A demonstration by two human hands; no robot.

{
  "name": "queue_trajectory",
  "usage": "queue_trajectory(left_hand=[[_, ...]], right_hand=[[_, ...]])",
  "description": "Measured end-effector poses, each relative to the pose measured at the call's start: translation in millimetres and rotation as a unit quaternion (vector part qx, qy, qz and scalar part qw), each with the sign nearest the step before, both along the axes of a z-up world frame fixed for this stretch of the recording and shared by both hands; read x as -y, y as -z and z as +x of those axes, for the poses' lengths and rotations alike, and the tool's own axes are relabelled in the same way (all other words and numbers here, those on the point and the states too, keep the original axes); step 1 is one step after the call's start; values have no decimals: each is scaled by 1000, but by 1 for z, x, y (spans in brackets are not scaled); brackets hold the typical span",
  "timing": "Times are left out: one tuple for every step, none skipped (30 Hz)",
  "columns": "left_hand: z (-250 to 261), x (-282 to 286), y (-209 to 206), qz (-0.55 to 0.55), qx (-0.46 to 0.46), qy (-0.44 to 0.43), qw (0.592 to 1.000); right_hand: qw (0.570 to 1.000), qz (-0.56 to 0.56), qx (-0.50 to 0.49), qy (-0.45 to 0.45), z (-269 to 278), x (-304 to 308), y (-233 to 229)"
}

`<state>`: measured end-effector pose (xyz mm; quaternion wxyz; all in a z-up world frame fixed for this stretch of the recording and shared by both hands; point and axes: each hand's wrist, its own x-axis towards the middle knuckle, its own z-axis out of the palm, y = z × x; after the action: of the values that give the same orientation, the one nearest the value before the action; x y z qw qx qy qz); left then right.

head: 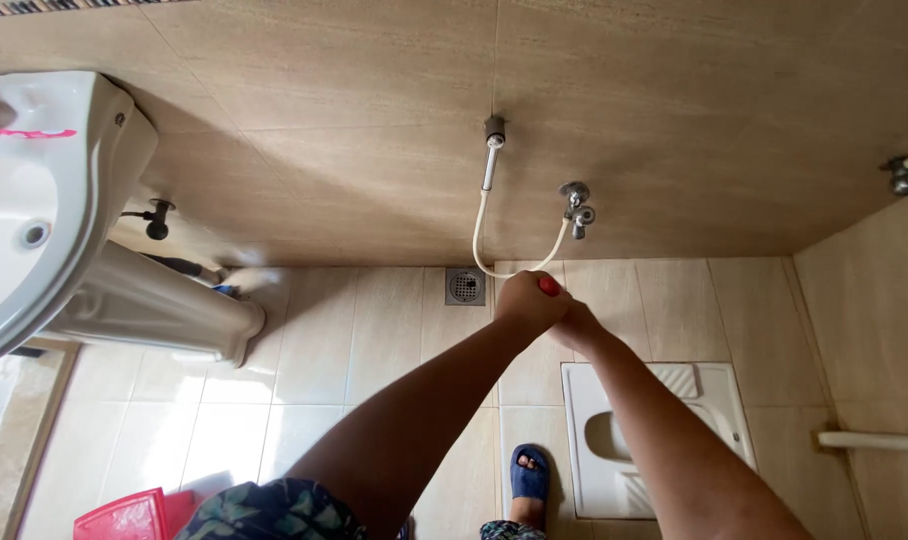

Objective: The person picks up a red squeegee and wipes the bathroom floor and around the toilet, then places a tube of toothpaste and a toothbrush onto a wall-mounted rack.

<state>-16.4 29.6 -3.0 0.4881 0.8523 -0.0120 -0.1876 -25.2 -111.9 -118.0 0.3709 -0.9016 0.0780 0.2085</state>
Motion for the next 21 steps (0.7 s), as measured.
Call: queue_trajectory(left_hand=[[-5, -8, 0, 13, -5, 3, 1000], [-10, -18, -1, 25, -9, 5, 1000], [-18, -34, -1, 44, -11, 20, 999], [-26, -49, -1, 62, -13, 35, 997], [-29, -60, -3, 78, -10, 47, 996], [-35, -73, -3, 66, -13, 41, 997], [-44, -91, -2, 57, -16, 31, 998], [-50, -108, -2, 48, -19, 21, 998], [-50, -125, -4, 65, -25, 35, 997], [-49, -141, -6, 81, -30, 49, 995], [-53, -149, -8, 91, -39, 64, 993], [-57, -158, -9, 84, -31, 55, 994], [-58, -169, -12, 80, -20, 44, 996], [-58, -180, -15, 76, -8, 33, 997], [-59, -191, -18, 75, -14, 35, 996], [-59, -200, -21, 73, -20, 38, 996], [-60, -204, -23, 68, -26, 41, 996], [-64, -205, -25, 75, -5, 55, 996], [-64, -207, -27, 84, 19, 68, 994], [-65, -208, -30, 93, 43, 81, 991], [-65, -208, -33, 99, 59, 84, 990]], right_hand=[[999, -15, -29, 5, -6, -8, 0], [998, -30, -58, 11, -12, -17, -1], [995, -41, -89, 15, -23, -34, 2], [996, -39, -75, 9, -36, -52, 6], [998, -41, -56, 0, -43, -66, 7], [998, -42, -38, -8, -50, -80, 6], [998, -42, -52, 0, -57, -98, 4], [997, -41, -67, 8, -65, -115, -2], [996, -38, -80, 17, -68, -134, -9], [996, -14, -90, 24, -71, -154, -18], [994, 3, -103, 31, -78, -168, -27], [992, 21, -115, 38, -84, -179, -37], [991, 35, -120, 37, -83, -191, -48], [990, 48, -126, 36, -83, -201, -58], [988, 63, -134, 35, -86, -212, -65], [989, 57, -128, 50, -86, -224, -70], [989, 48, -126, 59, -87, -229, -75], [989, 46, -122, 64, -89, -233, -78], [990, 56, -116, 61, -87, -239, -79], [990, 68, -110, 56, -88, -244, -79], [990, 83, -101, 55, -84, -250, -76]])
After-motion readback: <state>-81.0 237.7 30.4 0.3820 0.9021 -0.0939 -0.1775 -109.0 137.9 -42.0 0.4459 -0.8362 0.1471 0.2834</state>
